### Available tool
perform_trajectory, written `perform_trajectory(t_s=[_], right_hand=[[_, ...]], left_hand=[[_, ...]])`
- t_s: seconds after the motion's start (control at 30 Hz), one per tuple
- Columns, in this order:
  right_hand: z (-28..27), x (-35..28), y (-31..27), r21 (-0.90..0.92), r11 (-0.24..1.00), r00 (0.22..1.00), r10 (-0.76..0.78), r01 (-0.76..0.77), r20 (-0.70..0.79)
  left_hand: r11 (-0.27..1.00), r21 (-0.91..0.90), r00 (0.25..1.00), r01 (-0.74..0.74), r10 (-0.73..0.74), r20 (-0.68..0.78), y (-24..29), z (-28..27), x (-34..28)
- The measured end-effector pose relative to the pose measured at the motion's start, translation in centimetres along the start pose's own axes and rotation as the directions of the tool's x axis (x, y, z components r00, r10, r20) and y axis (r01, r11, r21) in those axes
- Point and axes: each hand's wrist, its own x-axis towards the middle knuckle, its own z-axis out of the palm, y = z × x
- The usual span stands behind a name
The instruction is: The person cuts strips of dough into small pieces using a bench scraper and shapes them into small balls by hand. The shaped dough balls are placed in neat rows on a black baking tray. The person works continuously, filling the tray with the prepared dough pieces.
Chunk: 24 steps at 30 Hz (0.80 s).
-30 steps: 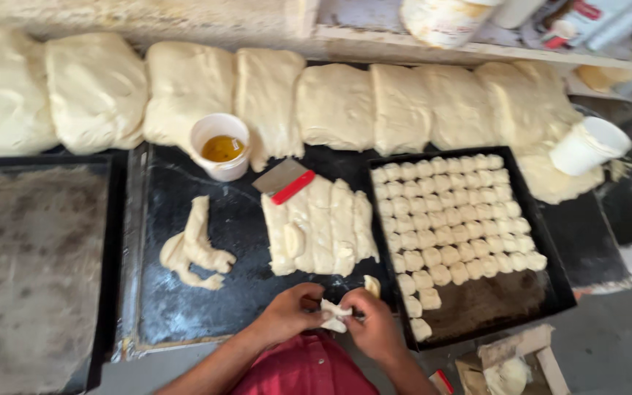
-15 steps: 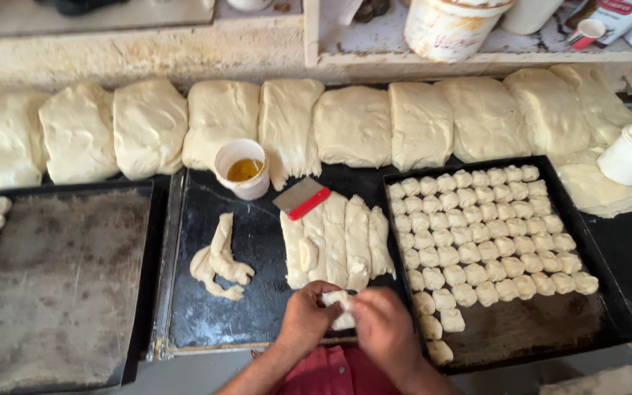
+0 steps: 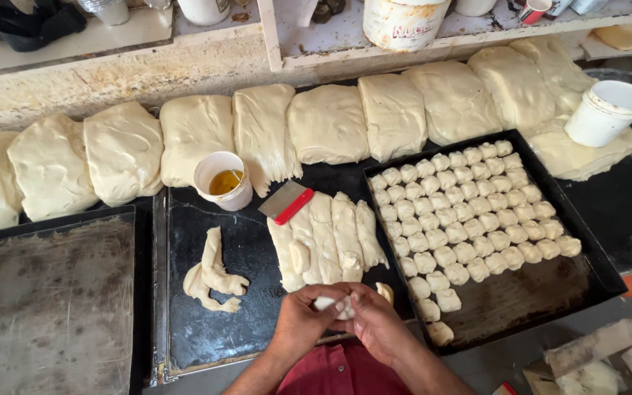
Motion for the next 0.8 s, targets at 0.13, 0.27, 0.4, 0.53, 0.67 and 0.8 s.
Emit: perform_trajectory(t_s=[0.13,0.27,0.4,0.53,0.67,0.8], right_hand=[[-0.7,1.2,2.2,-0.344,0.918,0.942,-0.274,0.196,-0.193],[-1.0,1.6,3.2,-0.699,0.684,0.865,-0.462,0.208,-0.195],[1.3,0.5,2.3,-0.954,0.295,0.841,-0.528,0.055,-0.115],[2.0,-3.7,-1.4,-0.810,0.559,0.984,-0.079,0.178,0.162],[-1.1,-6.1,-4.2,-0.279,0.957,0.831,0.091,0.080,0.548],[-6.0,-1.0,-2.3,-0.530,0.812,0.970,-0.202,0.243,0.136]], left_hand=[[0.768,0.563,0.935,-0.306,0.353,0.026,3.5,-1.4,-1.3],[0.443,0.713,0.809,-0.543,0.504,0.303,2.4,-2.5,-1.9],[0.193,0.745,0.722,-0.638,0.487,0.492,-1.0,-4.1,-0.6],[0.439,0.727,0.807,-0.528,0.526,0.269,-5.5,-5.2,0.5],[0.712,0.682,0.957,-0.165,0.283,-0.063,-7.3,-5.4,1.7],[0.700,0.714,0.995,0.012,0.060,-0.076,-4.0,-2.8,-0.6]])
